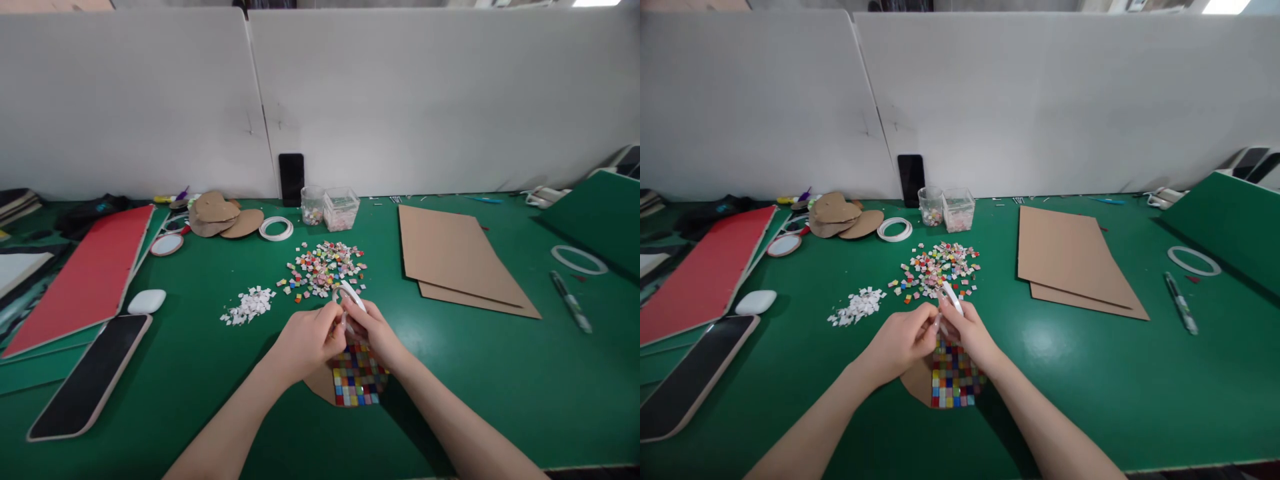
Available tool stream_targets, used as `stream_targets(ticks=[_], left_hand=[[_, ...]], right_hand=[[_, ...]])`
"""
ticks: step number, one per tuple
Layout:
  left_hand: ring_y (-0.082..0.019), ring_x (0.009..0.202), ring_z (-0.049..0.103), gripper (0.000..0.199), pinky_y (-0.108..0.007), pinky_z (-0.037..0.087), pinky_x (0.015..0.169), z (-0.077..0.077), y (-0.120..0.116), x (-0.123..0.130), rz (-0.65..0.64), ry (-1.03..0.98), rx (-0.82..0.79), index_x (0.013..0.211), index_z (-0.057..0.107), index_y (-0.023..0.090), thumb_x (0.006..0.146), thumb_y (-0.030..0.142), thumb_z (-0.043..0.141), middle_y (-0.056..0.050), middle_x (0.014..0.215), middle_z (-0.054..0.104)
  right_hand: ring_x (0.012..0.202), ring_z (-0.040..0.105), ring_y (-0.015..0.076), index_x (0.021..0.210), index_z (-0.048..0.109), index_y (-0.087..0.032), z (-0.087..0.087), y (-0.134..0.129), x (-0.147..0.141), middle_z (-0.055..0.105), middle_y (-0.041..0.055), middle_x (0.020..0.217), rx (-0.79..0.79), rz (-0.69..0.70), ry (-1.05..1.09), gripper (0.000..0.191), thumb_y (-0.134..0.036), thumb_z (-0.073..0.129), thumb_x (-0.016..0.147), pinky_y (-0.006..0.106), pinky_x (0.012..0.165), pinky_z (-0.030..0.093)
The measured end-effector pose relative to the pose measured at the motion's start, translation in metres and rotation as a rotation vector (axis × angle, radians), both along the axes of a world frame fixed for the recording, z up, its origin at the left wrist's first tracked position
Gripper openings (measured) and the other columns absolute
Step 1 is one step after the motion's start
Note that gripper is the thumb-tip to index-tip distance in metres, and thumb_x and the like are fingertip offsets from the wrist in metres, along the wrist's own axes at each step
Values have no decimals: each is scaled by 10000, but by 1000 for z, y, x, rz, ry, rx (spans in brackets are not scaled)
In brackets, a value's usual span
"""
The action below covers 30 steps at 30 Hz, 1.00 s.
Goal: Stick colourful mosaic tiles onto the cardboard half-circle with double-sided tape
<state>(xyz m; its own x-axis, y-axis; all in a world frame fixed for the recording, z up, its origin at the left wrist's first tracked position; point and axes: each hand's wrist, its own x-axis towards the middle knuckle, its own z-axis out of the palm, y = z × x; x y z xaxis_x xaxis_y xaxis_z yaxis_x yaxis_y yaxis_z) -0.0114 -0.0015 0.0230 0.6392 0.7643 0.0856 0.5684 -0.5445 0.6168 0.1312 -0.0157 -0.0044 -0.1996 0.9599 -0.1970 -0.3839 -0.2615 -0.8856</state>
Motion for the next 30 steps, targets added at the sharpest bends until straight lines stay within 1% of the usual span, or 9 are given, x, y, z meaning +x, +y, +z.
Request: stream_targets(ticks=[4,8,13,18,23,30], left_hand=[[-95,456,384,106,-214,222,462,2,-1,-1,28,-60,-100,732,378,210,838,212,379,66,547,387],[-87,469,352,128,-208,229,465,2,-1,-1,44,-95,-171,704,372,207,828,229,395,71,546,356],[-82,482,319,127,-205,234,473,0,1,-2,31,-115,-236,693,364,206,814,230,396,78,544,321],[-75,491,301,156,-204,226,475,-1,2,-3,14,-148,-277,689,365,201,833,251,398,79,547,311],[-73,518,287,198,-200,234,491,2,2,-4,2,-200,-345,673,360,191,855,264,394,75,559,303],[-80,537,293,209,-210,234,493,8,5,-6,-28,-241,-440,702,452,180,869,290,392,61,590,351]], right_hand=[[396,180,49,567,375,-191,-3,0,1,254,-95,454,15,39,20,408,-484,556,785,207,388,145],[392,168,46,573,377,-191,-3,-1,-1,245,-101,449,16,59,31,419,-510,565,769,203,383,144],[394,145,38,571,345,-196,-1,-1,-2,232,-109,443,0,60,70,443,-512,613,727,192,377,133],[389,144,35,585,359,-193,-3,-1,-1,245,-107,445,-20,80,91,420,-491,608,743,186,367,119],[377,137,30,597,374,-191,-5,0,1,248,-111,444,-32,92,127,395,-472,603,753,181,360,114],[350,144,27,590,390,-185,-1,0,1,232,-119,416,-26,120,186,371,-439,576,787,188,360,125]])
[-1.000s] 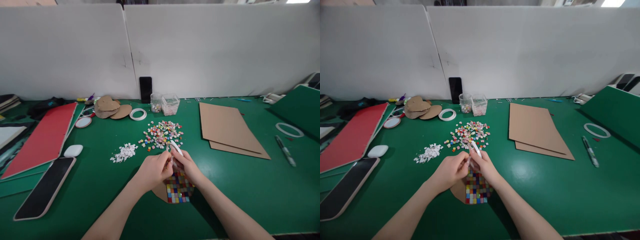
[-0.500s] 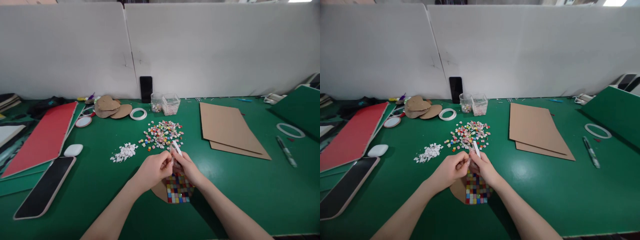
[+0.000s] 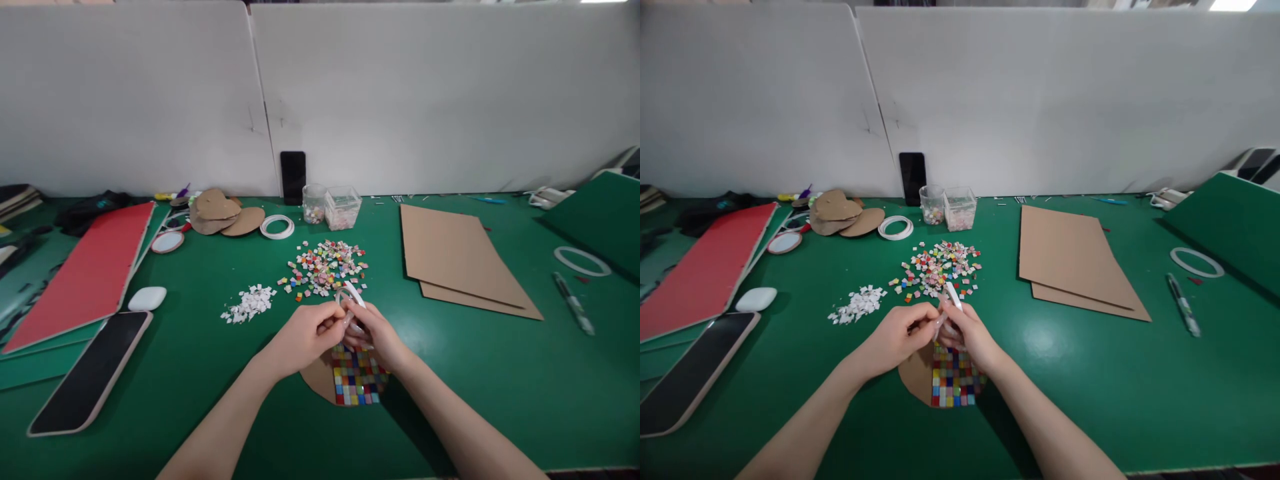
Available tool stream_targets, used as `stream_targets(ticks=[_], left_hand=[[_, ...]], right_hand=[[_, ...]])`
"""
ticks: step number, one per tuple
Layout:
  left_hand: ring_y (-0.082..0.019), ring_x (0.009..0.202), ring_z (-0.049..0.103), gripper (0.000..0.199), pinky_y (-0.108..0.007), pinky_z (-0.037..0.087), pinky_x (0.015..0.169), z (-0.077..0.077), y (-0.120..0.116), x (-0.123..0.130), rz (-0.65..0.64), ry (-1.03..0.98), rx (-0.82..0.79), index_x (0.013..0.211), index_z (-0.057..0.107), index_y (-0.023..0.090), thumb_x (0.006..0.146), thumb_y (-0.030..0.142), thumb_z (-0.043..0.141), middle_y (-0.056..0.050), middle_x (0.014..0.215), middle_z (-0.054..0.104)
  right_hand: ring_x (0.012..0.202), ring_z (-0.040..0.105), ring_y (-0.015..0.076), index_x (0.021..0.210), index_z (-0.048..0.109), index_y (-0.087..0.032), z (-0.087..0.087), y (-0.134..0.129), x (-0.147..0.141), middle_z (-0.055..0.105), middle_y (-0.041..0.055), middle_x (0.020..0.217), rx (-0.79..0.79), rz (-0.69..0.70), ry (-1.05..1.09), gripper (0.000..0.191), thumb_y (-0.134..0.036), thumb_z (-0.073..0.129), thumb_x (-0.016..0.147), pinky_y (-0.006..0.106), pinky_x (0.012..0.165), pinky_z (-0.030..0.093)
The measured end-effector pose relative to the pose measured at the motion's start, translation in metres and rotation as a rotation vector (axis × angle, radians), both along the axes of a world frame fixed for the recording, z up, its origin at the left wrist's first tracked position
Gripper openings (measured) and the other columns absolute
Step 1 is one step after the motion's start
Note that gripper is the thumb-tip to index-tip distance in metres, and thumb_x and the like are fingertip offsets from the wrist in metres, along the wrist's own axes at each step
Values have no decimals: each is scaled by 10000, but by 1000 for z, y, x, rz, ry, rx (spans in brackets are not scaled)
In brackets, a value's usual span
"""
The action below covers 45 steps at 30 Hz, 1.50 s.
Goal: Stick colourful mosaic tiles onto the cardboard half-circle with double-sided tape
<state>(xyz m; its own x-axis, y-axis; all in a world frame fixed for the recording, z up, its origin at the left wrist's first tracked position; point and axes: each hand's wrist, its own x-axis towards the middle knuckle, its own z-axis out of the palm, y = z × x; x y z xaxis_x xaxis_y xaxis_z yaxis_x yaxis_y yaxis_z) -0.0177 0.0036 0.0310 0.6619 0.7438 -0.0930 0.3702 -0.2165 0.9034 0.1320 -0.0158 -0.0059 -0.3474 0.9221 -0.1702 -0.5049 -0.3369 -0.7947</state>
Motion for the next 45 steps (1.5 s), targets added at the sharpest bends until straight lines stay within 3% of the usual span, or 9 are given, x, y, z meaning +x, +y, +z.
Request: stream_targets(ticks=[14,24,34,45], left_hand=[[-74,535,329,189,-201,261,496,2,-3,0,4,-7,-59,678,456,174,850,252,439,64,571,380],[-79,529,343,255,-218,259,482,1,-2,-2,-27,57,0,737,442,185,910,334,328,52,622,405],[-83,522,330,229,-221,251,474,2,-2,-2,-22,58,-7,729,443,184,889,312,342,49,618,406],[-76,509,309,175,-204,247,481,1,-4,1,20,69,48,672,410,186,832,255,408,72,550,341]], right_hand=[[385,141,34,611,389,-187,-4,-2,1,240,-108,453,-73,-22,-50,348,-411,594,779,171,354,118],[357,127,23,564,382,-177,-1,-1,1,236,-112,424,-36,24,13,379,-406,562,807,176,354,121],[365,108,23,563,385,-179,2,-2,1,238,-111,434,-61,19,7,377,-411,584,785,184,359,92],[382,160,38,559,367,-189,3,-4,-1,242,-103,437,-84,-10,-86,401,-452,593,761,192,380,140]])
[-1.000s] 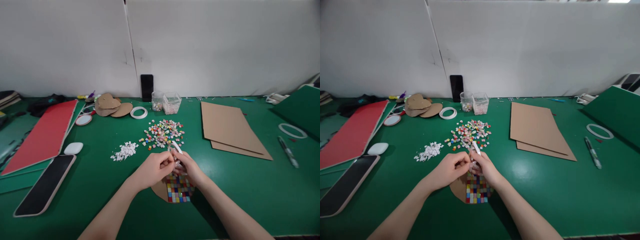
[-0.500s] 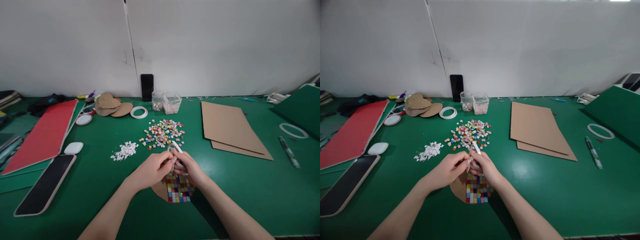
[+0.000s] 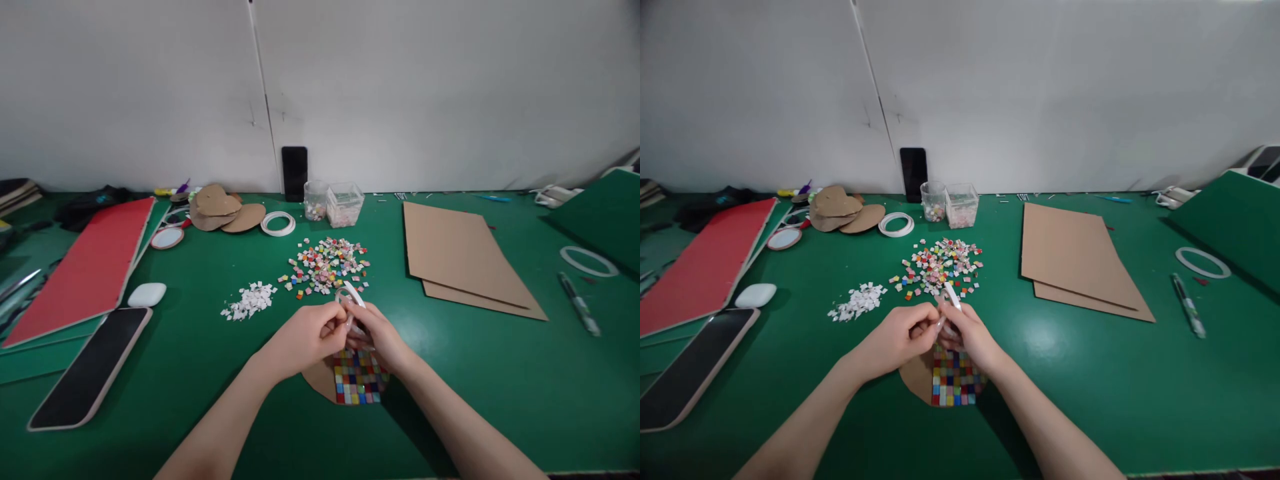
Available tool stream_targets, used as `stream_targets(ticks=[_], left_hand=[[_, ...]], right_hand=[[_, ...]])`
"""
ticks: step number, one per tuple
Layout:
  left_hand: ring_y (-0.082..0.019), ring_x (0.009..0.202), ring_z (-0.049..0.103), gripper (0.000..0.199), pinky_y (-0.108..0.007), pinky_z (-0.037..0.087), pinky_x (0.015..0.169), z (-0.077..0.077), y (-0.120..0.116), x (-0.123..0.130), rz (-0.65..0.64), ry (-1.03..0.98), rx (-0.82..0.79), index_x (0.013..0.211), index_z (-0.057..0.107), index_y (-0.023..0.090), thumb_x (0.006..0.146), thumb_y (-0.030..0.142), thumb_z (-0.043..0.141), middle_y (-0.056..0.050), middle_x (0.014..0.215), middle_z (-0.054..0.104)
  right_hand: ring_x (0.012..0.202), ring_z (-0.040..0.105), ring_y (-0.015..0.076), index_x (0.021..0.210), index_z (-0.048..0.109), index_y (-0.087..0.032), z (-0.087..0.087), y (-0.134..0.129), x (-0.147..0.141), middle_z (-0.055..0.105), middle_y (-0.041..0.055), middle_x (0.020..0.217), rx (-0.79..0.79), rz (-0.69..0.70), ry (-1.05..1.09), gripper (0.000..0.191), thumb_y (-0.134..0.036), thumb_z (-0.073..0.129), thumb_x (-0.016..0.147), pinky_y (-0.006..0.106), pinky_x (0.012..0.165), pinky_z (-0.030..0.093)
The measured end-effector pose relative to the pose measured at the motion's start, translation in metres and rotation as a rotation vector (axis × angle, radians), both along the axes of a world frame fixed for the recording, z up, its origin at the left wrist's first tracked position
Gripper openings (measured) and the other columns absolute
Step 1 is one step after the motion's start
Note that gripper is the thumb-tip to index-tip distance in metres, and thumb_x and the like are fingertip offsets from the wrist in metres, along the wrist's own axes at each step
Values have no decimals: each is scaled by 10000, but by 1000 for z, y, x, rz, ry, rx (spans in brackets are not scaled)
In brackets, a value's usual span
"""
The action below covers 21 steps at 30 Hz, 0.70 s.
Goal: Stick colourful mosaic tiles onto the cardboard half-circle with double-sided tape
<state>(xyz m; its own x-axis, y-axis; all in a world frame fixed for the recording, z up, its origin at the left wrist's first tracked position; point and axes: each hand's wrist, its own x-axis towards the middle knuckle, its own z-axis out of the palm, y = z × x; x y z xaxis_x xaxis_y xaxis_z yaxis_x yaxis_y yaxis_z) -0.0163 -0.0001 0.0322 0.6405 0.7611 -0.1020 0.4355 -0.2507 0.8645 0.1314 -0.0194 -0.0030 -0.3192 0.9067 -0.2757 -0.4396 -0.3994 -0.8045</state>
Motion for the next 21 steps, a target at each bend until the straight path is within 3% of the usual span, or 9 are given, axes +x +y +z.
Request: stream_targets(ticks=[5,21], left_hand=[[-78,491,310,92,-205,249,479,4,-2,1,-25,54,73,691,402,198,744,186,476,81,536,326],[-89,458,340,78,-208,244,451,4,0,1,-43,184,198,742,445,190,797,191,389,63,524,372]], right_hand=[[413,211,51,575,409,-188,0,0,2,286,-85,478,-50,-105,-113,405,-495,651,679,198,391,159],[443,186,63,573,368,-197,2,0,-1,243,-91,476,115,-85,-213,444,-545,608,710,216,410,162]])
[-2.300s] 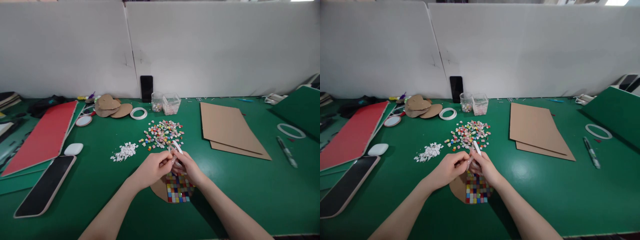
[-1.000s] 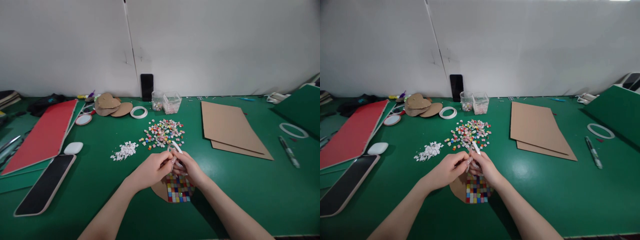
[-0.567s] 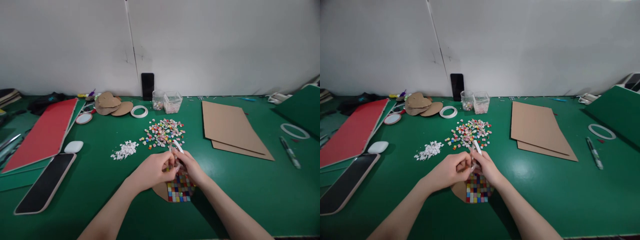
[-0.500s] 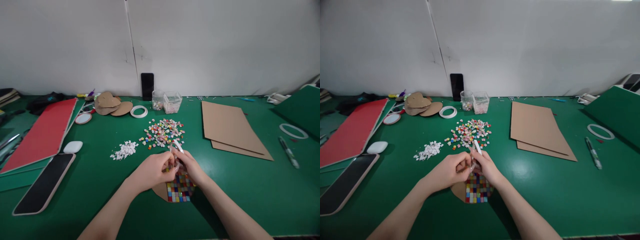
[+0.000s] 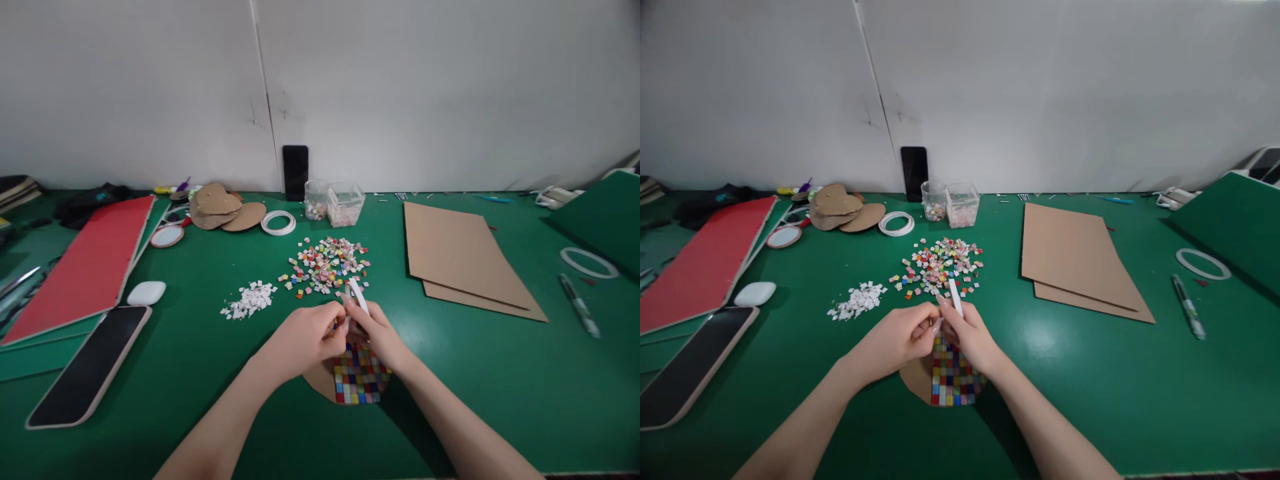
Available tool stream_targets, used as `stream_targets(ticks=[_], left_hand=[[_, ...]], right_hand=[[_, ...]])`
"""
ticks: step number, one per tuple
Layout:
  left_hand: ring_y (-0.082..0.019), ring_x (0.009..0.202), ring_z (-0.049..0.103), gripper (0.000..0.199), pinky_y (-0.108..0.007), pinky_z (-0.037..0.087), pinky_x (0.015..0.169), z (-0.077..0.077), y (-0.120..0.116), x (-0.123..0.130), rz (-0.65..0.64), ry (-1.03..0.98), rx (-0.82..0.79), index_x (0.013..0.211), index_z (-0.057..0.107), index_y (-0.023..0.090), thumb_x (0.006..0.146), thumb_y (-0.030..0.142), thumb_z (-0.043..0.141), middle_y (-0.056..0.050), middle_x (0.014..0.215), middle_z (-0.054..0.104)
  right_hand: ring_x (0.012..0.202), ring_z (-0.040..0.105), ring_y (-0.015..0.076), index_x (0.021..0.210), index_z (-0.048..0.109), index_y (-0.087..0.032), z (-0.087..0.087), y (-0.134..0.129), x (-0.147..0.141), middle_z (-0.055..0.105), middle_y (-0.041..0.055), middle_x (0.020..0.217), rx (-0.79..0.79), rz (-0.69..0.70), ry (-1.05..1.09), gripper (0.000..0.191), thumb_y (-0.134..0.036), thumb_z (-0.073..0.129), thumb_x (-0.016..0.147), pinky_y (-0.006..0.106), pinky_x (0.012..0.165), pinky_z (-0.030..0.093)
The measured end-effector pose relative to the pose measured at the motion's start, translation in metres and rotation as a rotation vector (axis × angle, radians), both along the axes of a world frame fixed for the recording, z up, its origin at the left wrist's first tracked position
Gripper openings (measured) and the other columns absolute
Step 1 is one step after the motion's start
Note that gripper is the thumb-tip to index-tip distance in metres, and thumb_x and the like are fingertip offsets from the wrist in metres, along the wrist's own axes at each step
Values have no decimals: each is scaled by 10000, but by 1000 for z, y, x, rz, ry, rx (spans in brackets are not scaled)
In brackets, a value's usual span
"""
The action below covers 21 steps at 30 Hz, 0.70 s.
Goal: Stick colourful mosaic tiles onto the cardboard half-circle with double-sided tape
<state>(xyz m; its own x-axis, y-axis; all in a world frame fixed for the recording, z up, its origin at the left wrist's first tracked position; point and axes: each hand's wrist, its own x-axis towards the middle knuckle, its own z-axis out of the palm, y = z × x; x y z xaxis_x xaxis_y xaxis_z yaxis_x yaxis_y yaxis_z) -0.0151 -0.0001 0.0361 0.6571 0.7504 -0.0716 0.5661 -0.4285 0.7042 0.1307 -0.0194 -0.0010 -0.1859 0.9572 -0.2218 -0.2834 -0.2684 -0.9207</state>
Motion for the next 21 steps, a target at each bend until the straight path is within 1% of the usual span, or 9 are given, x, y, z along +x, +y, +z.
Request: stream_targets(ticks=[6,9,14,17,21], left_hand=[[-91,452,325,105,-216,232,449,-1,-1,1,2,38,79,696,400,199,800,192,386,70,513,325],[-91,453,319,123,-218,238,453,-5,-2,2,5,42,189,675,376,201,796,178,372,70,513,313],[-110,504,381,132,-234,270,477,-14,-3,4,-15,24,387,679,373,199,800,166,334,47,546,375],[-110,505,375,133,-237,269,479,-15,-3,4,-14,29,403,674,369,199,795,159,332,49,544,363],[-98,487,351,106,-225,266,475,-13,-2,2,-7,7,327,691,392,196,783,158,357,66,531,320]], right_hand=[[474,205,73,607,386,-194,-3,-1,0,267,-75,526,30,-2,-47,420,-539,580,747,220,426,179],[490,211,79,618,382,-195,-7,-1,0,265,-67,548,53,-17,-85,413,-540,546,778,221,437,190],[501,205,84,617,379,-195,-9,0,-1,269,-60,568,86,-37,-141,411,-534,518,803,223,433,189],[504,204,84,619,373,-196,-7,0,-1,263,-61,568,81,-32,-131,410,-530,519,805,221,432,188],[479,194,75,600,372,-193,-5,0,-1,252,-74,533,59,-25,-61,412,-513,527,807,218,424,177]])
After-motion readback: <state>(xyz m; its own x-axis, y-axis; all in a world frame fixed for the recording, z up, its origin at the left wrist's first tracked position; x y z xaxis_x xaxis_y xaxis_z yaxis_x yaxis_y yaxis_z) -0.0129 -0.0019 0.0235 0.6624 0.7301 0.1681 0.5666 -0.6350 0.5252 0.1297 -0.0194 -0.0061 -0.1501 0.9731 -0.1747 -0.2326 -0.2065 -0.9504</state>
